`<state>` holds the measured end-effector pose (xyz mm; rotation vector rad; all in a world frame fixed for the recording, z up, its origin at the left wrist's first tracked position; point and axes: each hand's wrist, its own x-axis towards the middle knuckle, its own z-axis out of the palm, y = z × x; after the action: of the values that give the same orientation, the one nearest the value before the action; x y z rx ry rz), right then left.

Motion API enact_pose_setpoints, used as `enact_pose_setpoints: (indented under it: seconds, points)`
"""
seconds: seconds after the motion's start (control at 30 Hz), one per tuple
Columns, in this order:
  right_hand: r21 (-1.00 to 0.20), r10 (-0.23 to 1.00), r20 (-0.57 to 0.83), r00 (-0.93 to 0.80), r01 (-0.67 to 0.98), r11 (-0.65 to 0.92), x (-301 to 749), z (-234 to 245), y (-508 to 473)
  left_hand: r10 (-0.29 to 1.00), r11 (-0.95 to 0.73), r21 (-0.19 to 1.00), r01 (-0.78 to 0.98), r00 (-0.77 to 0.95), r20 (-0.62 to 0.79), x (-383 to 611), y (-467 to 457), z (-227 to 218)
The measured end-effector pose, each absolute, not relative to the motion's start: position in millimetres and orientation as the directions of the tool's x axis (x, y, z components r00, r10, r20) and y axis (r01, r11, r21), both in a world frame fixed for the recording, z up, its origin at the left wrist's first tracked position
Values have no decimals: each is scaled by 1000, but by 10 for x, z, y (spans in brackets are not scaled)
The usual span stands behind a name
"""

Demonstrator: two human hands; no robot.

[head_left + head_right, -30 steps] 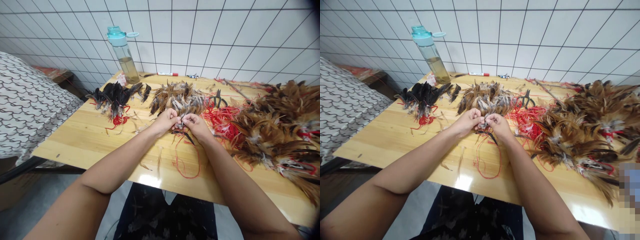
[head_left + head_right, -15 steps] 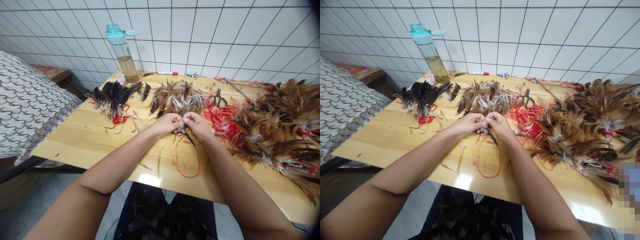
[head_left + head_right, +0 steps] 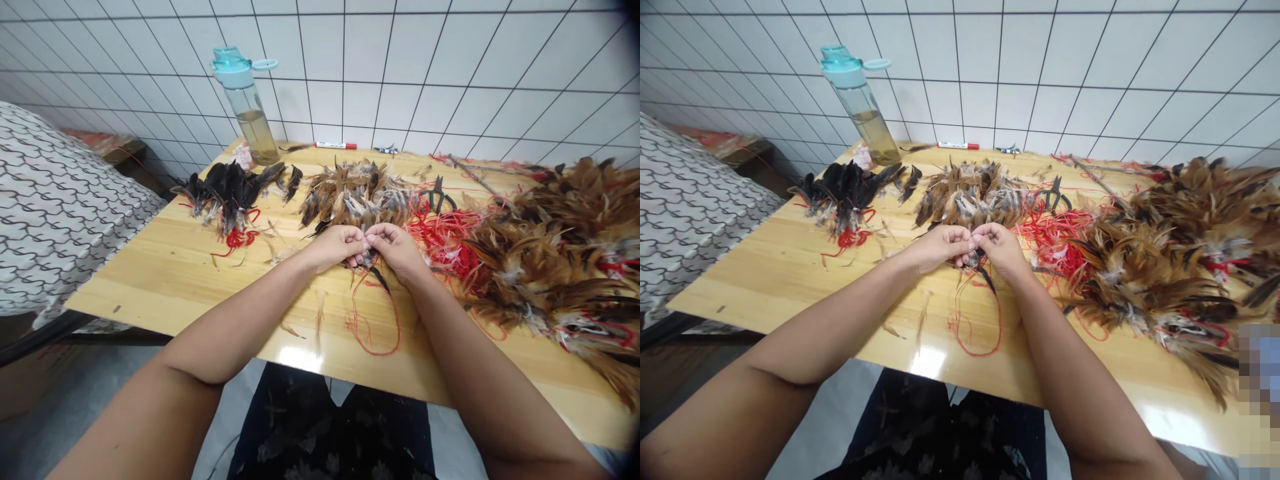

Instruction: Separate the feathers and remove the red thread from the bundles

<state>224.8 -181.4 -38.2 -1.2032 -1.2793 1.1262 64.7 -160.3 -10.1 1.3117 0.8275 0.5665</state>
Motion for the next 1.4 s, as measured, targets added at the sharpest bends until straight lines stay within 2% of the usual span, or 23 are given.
enact_pose_setpoints:
  seconds: [0.3, 0.53, 0.8, 1.07, 1.23, 1.4]
  points:
    - [-992, 1000, -13, 15, 122, -15, 2319, -374, -1803, 805, 199, 979, 34, 564, -184, 653, -1607, -81]
    - [-985, 1000, 15, 26, 172, 11, 2351, -372, -1794, 808, 203, 979, 6, 564, -171, 665, -1604, -87]
    - [-998, 997, -11, 82, 56, -16, 2356, -386, -1785, 795, 286, 958, 21, 552, -249, 640, -1583, -97]
    - [-973, 1000, 12, 17, 230, 8, 2328, -393, -1798, 783, 378, 920, -99, 565, -261, 623, -1567, -123]
    - [-970, 999, 20, 28, 245, 12, 2330, -388, -1787, 763, 429, 893, -134, 583, -280, 607, -1556, -124]
    - [-970, 999, 20, 25, 241, 13, 2336, -390, -1782, 775, 406, 907, -113, 569, -276, 606, -1568, -107]
